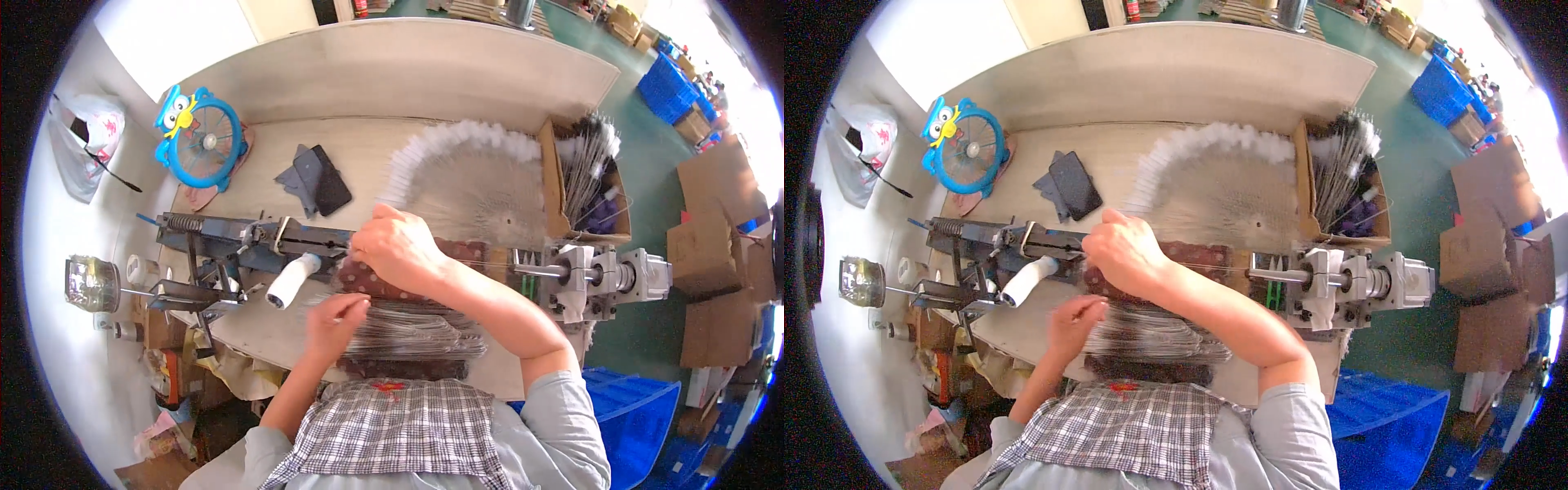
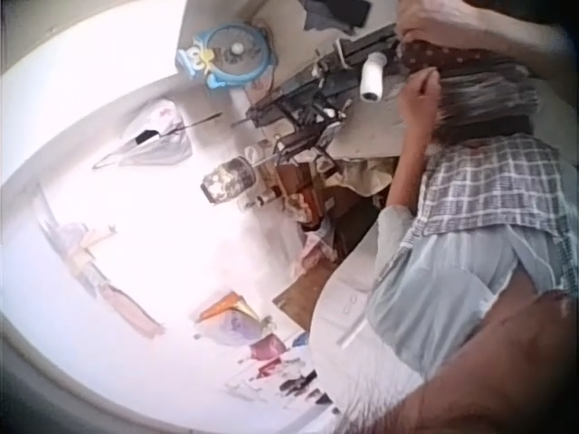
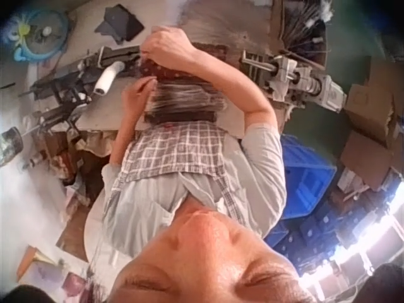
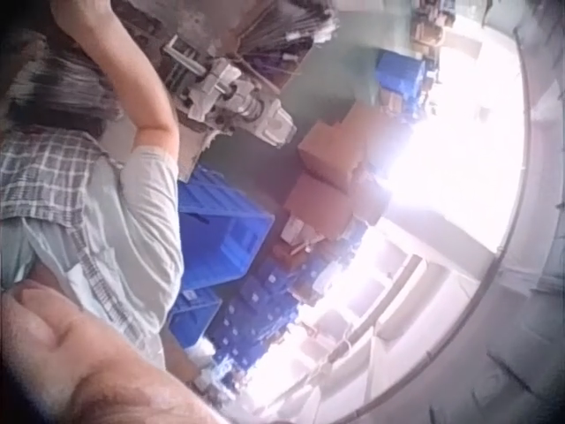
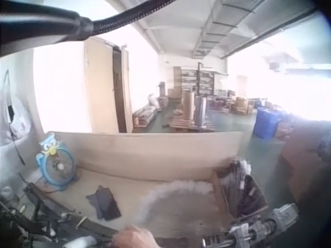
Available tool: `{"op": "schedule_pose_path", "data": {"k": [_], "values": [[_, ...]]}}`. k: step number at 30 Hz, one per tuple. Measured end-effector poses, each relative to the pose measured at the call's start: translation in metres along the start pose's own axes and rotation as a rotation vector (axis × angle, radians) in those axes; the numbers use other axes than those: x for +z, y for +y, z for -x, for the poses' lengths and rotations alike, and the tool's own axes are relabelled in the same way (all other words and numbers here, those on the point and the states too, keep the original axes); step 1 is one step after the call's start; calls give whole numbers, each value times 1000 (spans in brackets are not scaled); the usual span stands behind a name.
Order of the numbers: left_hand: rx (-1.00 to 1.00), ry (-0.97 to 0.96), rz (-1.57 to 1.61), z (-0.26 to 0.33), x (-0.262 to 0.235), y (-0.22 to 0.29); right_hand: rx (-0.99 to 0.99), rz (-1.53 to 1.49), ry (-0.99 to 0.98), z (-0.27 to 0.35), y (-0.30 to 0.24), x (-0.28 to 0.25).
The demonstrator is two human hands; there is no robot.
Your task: Assembling small white brushes by attaching them to a metal rod using an assembly machine.
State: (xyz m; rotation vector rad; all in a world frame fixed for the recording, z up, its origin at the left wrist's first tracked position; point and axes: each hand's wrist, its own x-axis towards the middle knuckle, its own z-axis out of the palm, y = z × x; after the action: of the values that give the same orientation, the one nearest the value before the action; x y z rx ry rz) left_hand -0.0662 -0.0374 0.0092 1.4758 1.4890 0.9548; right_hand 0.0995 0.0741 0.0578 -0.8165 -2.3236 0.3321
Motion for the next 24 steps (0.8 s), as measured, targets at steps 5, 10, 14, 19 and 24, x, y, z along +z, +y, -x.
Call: {"op": "schedule_pose_path", "data": {"k": [5, 10, 14, 19, 24], "values": [[-330, 133, 518, -6, -36, -2, 86, 129, -40, -10, -9, 17], [-389, -17, 766, -22, -20, 13, 137, 162, -58, -13, -13, 19], [-232, -64, -172, -30, -7, -12, 144, 223, -136, -13, -16, 13], [-175, -57, 140, -35, 3, -27, 112, 163, -59, -5, -16, 1], [-277, -32, 828, -31, 22, -11, 58, 83, 228, 25, -26, -28]]}}
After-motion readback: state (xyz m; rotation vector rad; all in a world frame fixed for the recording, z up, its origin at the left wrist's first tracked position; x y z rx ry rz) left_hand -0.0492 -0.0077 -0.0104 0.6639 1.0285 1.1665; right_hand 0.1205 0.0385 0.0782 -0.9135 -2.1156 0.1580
